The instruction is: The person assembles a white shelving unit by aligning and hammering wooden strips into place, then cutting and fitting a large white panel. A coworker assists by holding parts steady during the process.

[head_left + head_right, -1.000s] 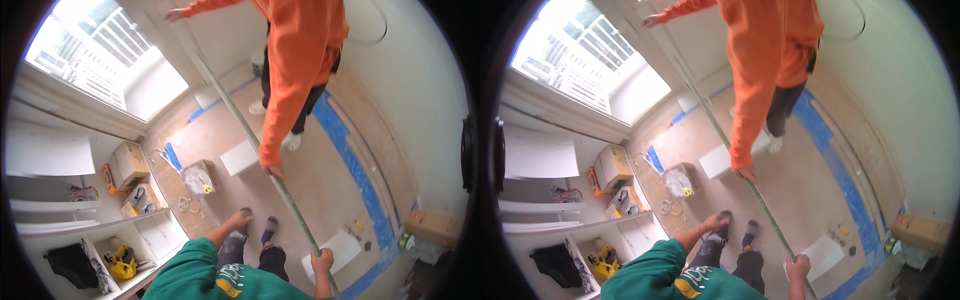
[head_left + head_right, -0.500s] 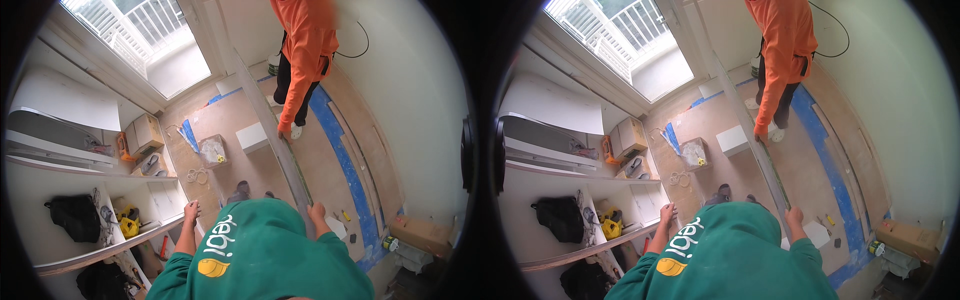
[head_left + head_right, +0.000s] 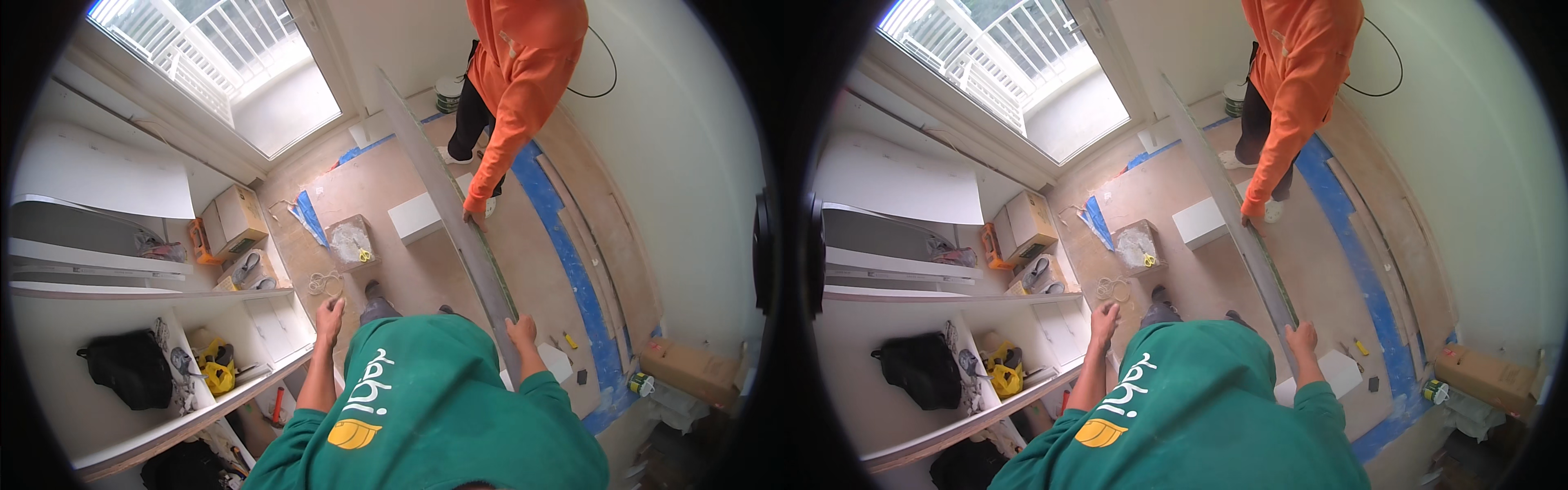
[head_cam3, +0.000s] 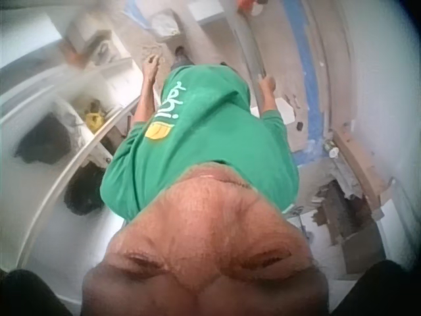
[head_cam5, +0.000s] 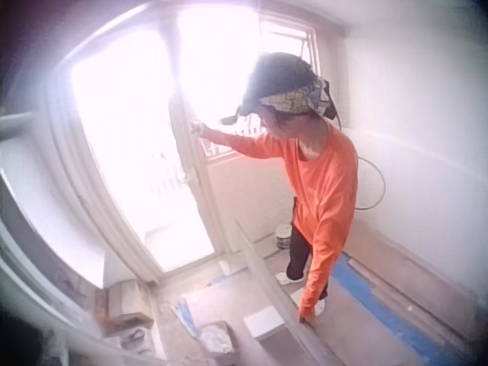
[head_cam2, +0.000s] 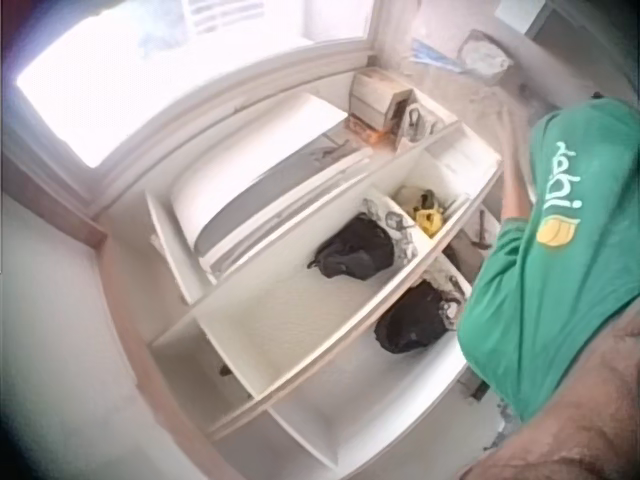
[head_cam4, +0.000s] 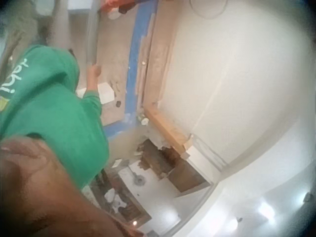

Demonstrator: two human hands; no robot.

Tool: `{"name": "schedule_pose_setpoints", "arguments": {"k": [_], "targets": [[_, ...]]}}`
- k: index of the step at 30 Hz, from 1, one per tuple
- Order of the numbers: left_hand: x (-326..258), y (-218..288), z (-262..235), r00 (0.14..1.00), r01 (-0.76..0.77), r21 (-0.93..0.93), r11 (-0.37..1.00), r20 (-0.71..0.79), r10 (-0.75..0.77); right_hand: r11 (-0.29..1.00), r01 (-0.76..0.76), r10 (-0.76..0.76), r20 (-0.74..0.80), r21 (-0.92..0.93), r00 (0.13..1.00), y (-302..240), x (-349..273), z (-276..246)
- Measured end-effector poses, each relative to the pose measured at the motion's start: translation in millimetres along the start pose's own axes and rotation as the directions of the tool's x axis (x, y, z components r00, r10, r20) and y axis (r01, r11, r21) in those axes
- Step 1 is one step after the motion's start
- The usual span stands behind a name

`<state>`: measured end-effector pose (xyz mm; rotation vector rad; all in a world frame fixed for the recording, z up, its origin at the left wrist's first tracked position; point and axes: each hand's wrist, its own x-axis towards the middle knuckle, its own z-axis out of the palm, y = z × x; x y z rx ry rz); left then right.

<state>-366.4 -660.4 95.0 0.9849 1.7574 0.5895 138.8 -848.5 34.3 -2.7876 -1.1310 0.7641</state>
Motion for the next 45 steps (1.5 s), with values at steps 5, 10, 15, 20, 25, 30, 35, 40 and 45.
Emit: {"name": "schedule_pose_setpoints", "arguments": {"k": [5, 10, 15, 20, 25, 30, 35, 40, 45], "targets": [[83.0, 187.6, -26.0, 0.881, -0.47, -0.059, 0.881, 0.022, 0.472, 0.987, -0.158, 0.158, 0.067, -0.008, 0.985, -53.9, 19.1, -21.8], [139.5, 419.4, -73.9, 0.553, -0.811, 0.155, 0.565, -0.113, 0.825, 0.917, -0.396, 0.39, 0.104, 0.044, 0.915, -70.8, 26.6, -13.3], [174.9, 597.3, -69.2, 0.264, -0.888, 0.309, 0.339, -0.261, 0.929, 0.884, -0.458, 0.455, 0.053, 0.089, 0.889, -95.5, 27.0, -13.4], [144.1, 616.3, -16.8, 0.509, -0.335, -0.83, 0.446, 0.239, 0.827, 0.863, -0.495, 0.499, -0.017, 0.101, 0.867, -103.1, 58.4, 2.7], [85.0, 502.3, 35.2, 0.507, -0.509, -0.653, 0.561, 0.299, 0.808, 0.858, -0.508, 0.497, 0.123, 0.075, 0.859, -156.0, 50.0, -36.9], [38.9, 444.3, 46.3, 0.315, -0.414, -0.644, 0.644, 0.562, 0.765, 0.954, -0.269, 0.283, -0.104, 0.13, 0.953, -195.8, 81.9, -51.0], [15.3, 428.1, 41.2, 0.235, -0.246, -0.539, 0.806, 0.773, 0.589, 0.155, 0.278, -0.324, -0.217, 0.948, 0.921, -340.6, 72.0, -163.6], [32.3, 372.2, 36.8, 0.205, -0.306, -0.553, 0.775, 0.757, 0.621, -0.027, -0.02, -0.68, -0.004, 0.999, 0.733, -500.4, -14.5, -285.8], [64.7, 380.2, -17.3, 0.117, -0.35, -0.231, 0.908, 0.951, 0.287, 0.253, 0.206, -0.649, 0.008, 0.945, 0.76, -508.2, -44.0, -296.8]]}}
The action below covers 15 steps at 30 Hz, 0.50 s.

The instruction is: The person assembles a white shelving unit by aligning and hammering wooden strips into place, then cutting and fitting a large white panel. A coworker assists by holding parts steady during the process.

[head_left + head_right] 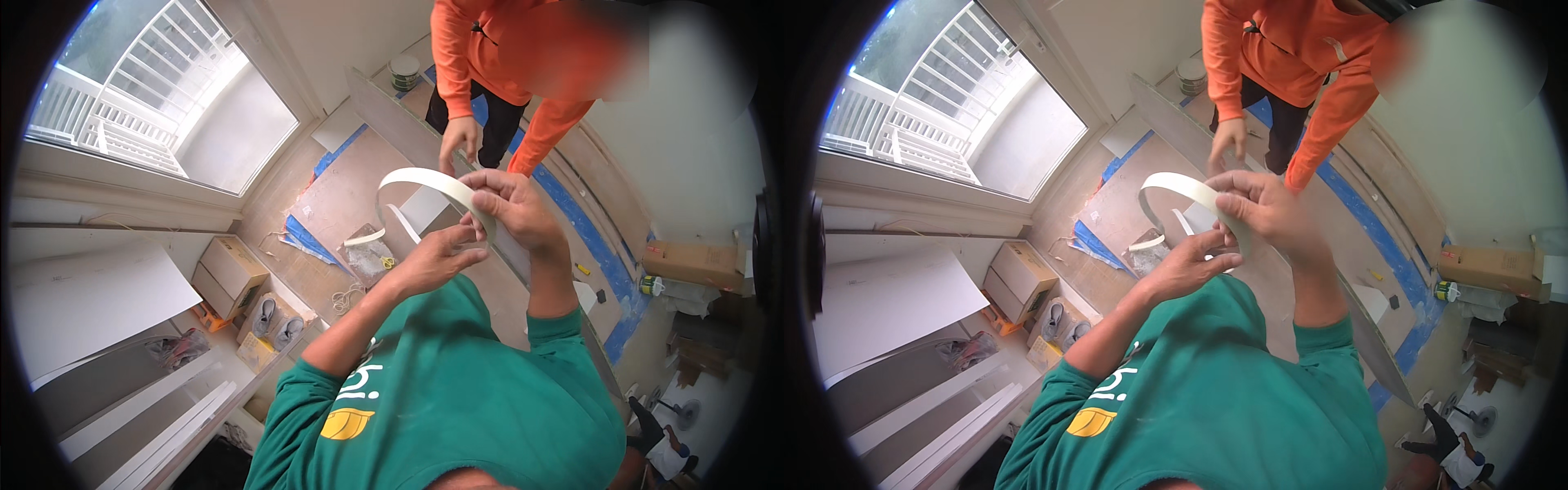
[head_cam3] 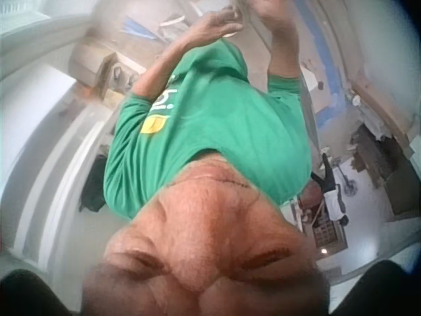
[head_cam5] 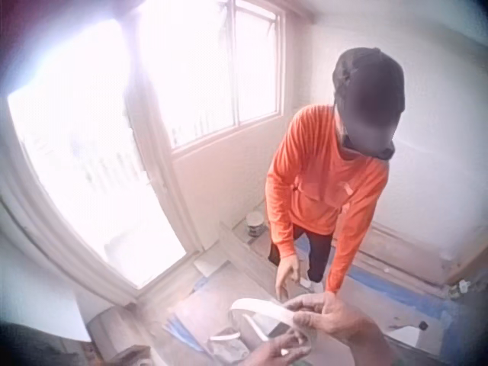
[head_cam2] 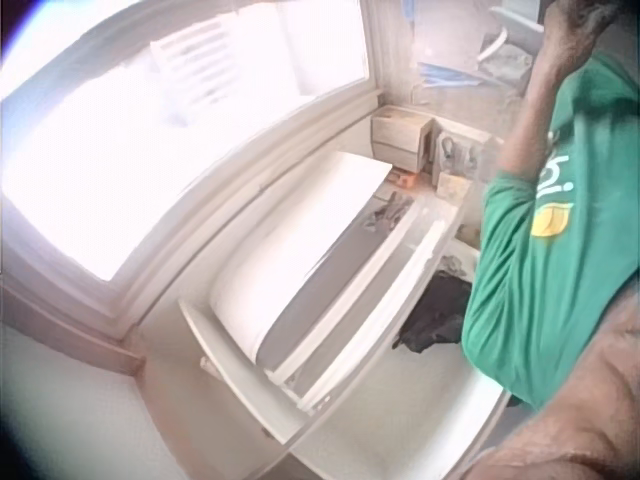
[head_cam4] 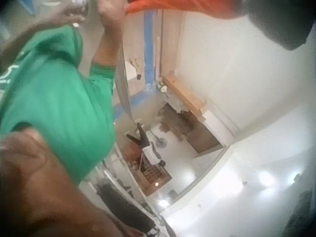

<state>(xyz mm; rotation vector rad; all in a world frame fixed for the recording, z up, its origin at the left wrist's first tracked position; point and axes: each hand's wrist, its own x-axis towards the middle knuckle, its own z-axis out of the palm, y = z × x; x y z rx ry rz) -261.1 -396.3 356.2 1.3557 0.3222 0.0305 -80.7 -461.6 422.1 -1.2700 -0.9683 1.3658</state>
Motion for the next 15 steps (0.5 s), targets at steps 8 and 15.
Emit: {"name": "schedule_pose_setpoints", "arguments": {"k": [8, 15], "targets": [[-44.0, -25.8, -66.1, 0.928, -0.371, -0.908, 0.194, -0.352, 0.126, 0.995, -0.056, 0.043, -0.148, -0.085, 0.988, 32.1, -26.6, 84.2], [-30.2, 9.9, -135.2, 0.648, -0.702, -0.654, 0.282, -0.751, -0.126, 0.969, -0.163, 0.088, -0.356, -0.186, 0.93, 60.3, -73.7, 102.6]]}}
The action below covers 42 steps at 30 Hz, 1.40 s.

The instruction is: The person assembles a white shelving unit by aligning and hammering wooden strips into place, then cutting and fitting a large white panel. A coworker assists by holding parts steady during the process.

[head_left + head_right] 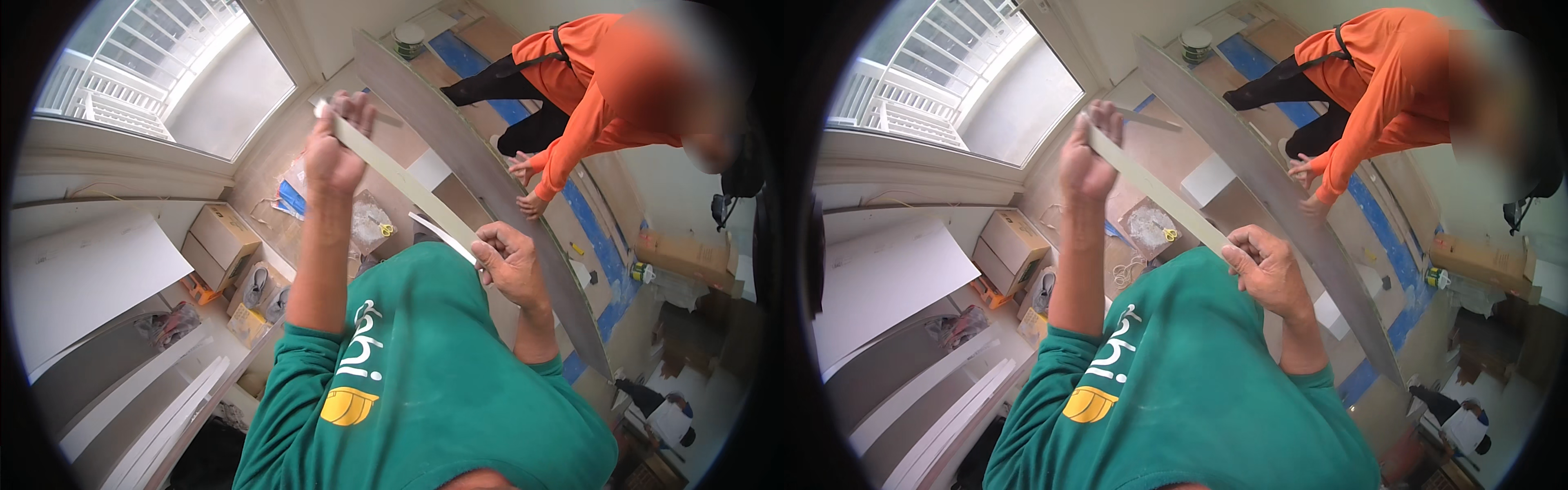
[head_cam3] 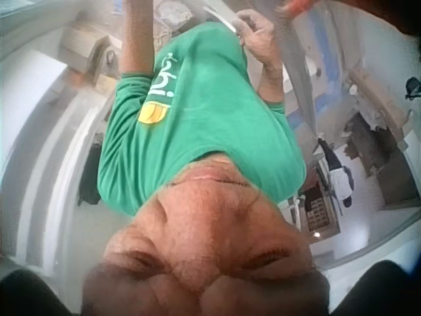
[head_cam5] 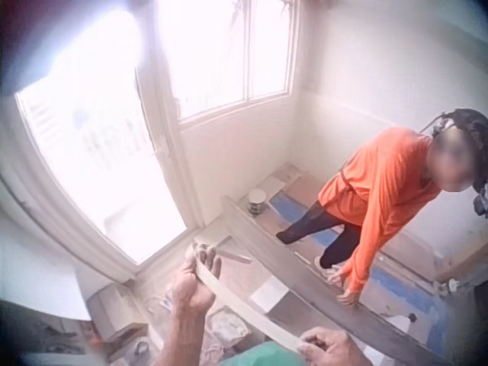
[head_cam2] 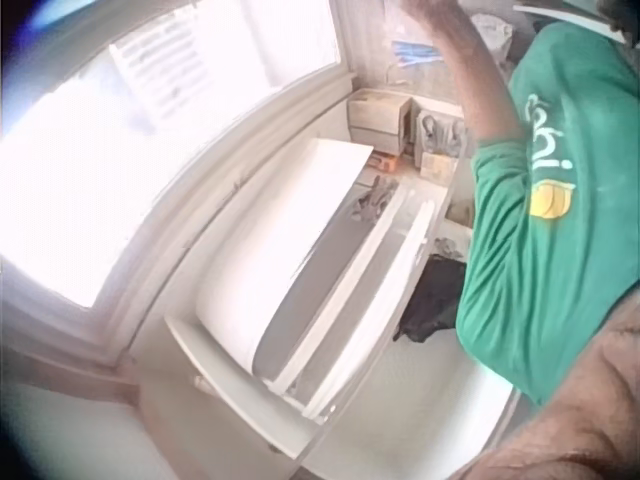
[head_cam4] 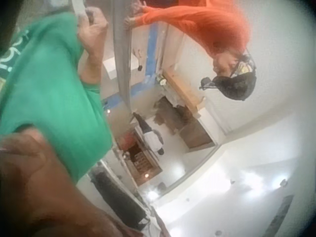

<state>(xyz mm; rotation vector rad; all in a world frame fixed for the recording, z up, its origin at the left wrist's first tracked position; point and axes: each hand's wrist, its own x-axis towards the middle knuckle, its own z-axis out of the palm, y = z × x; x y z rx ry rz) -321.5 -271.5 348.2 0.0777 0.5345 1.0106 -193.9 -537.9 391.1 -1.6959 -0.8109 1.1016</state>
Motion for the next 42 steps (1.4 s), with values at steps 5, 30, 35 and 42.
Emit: {"name": "schedule_pose_setpoints", "arguments": {"k": [5, 30, 35, 42], "targets": [[37.1, 42.3, -58.6, 0.996, -0.055, -0.207, 0.977, -0.084, 0.039, 0.999, -0.032, 0.032, 0.011, 0.003, 0.999, 0.7, -21.4, -9.6], [-3.6, 208.9, -218.6, 0.947, -0.321, -0.263, 0.91, -0.096, 0.306, 0.71, -0.336, -0.177, -0.619, -0.619, 0.765, 198.9, -135.7, -271.3], [-1.9, 208.9, -233.1, 0.934, -0.35, -0.229, 0.908, -0.154, 0.321, 0.683, -0.371, -0.12, -0.598, -0.629, 0.793, 210.7, -132.9, -287.0], [8.7, 209.8, -233.3, 0.907, -0.381, -0.133, 0.915, -0.245, 0.342, 0.77, -0.363, -0.048, -0.615, -0.525, 0.787, 229.0, -118.4, -283.5]]}}
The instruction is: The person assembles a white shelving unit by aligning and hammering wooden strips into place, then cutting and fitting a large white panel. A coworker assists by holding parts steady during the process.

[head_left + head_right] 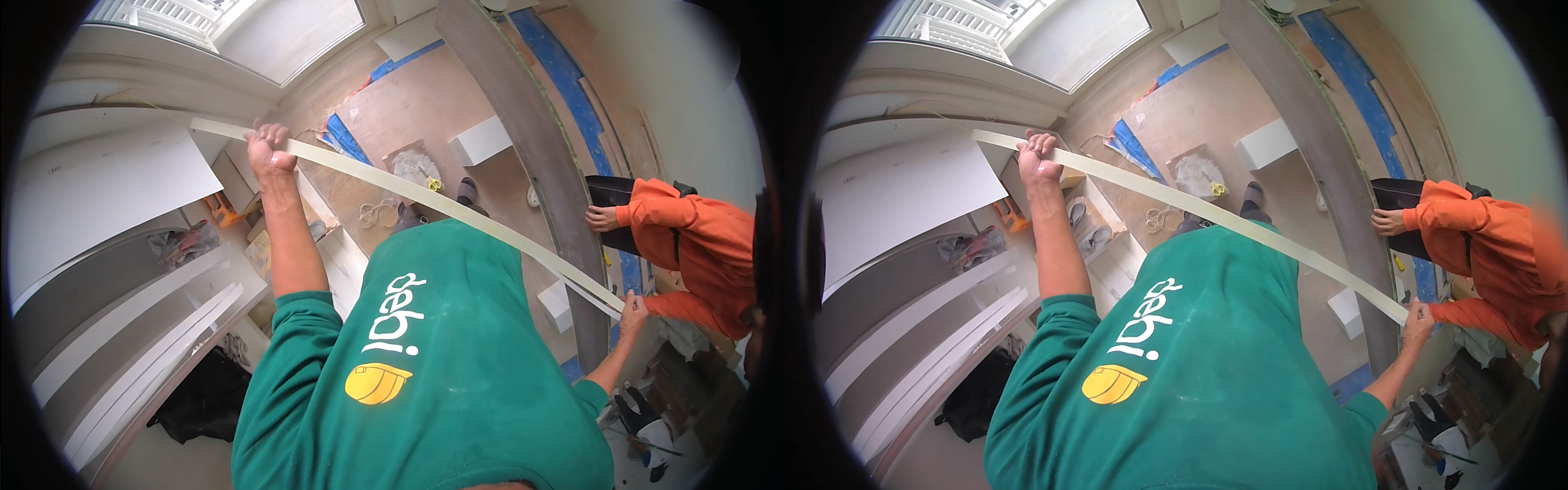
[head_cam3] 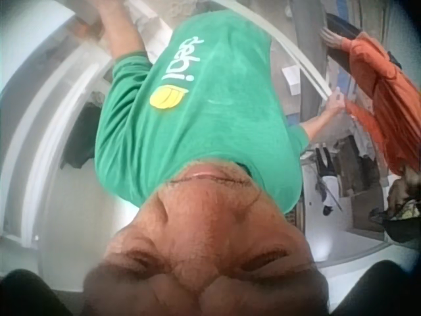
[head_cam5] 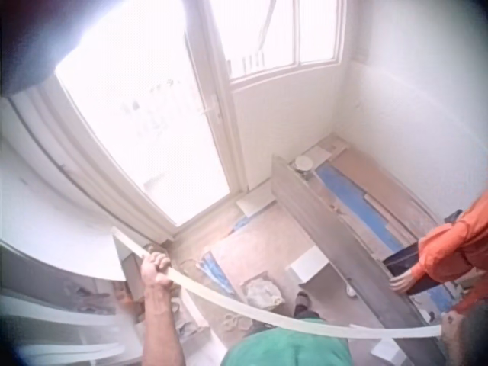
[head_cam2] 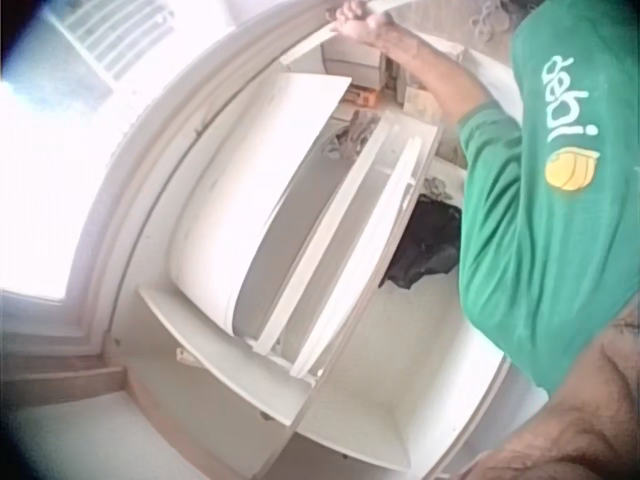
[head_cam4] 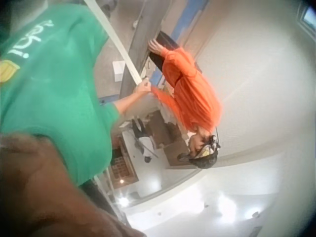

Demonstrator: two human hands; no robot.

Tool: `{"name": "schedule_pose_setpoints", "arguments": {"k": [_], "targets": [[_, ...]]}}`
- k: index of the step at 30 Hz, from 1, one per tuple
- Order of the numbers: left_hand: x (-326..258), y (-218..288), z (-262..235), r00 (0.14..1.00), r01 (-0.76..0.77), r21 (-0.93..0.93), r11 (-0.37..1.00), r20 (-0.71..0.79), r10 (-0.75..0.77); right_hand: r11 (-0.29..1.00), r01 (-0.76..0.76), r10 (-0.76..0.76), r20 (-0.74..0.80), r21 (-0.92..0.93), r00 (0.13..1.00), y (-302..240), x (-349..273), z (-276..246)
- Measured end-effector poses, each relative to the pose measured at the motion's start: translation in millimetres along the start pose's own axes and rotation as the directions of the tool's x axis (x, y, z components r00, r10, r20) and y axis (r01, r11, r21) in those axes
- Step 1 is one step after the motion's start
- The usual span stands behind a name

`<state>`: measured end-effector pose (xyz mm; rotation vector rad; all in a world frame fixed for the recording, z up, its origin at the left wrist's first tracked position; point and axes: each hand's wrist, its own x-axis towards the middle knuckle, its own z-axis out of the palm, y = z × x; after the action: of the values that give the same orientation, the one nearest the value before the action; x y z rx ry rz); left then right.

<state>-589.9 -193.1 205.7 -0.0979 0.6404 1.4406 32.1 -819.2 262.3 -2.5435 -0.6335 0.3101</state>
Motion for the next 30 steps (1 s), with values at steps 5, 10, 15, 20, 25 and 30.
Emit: {"name": "schedule_pose_setpoints", "arguments": {"k": [5, 10, 15, 20, 25, 30], "targets": [[8.1, -1.9, 1.0, 1.0, -0.008, 0.039, 0.999, -0.015, 0.008, 0.999, -0.01, 0.012, 0.045, -0.036, 0.999, 8.6, 13.9, 7.9], [-0.1, -5.4, 10.3, 1.0, -0.003, 0.052, 0.999, -0.012, 0.004, 0.989, -0.127, 0.123, 0.055, 0.081, 0.991, -0.7, 12.5, 28.3], [-8.8, 1.4, 11.7, 0.998, -0.035, 0.108, 0.993, -0.043, 0.04, 0.991, -0.096, 0.103, 0.072, -0.097, 0.992, -19.0, 19.4, 45.4], [-17.6, 5.2, 2.3, 0.997, -0.062, 0.127, 0.99, -0.028, 0.066, 0.965, 0.12, -0.1, 0.096, -0.234, 0.99, -13.9, 24.3, 47.1], [-22.7, 3.9, -5.1, 0.994, -0.073, 0.11, 0.991, -0.067, 0.081, 0.968, 0.11, -0.085, 0.114, -0.226, 0.99, -22.6, 28.6, 52.8], [-23.9, 4.8, -14.7, 0.991, -0.068, 0.163, 0.984, -0.103, 0.086, 0.982, 0.027, -0.003, 0.127, -0.185, 0.992, -15.8, 33.6, 51.0]]}}
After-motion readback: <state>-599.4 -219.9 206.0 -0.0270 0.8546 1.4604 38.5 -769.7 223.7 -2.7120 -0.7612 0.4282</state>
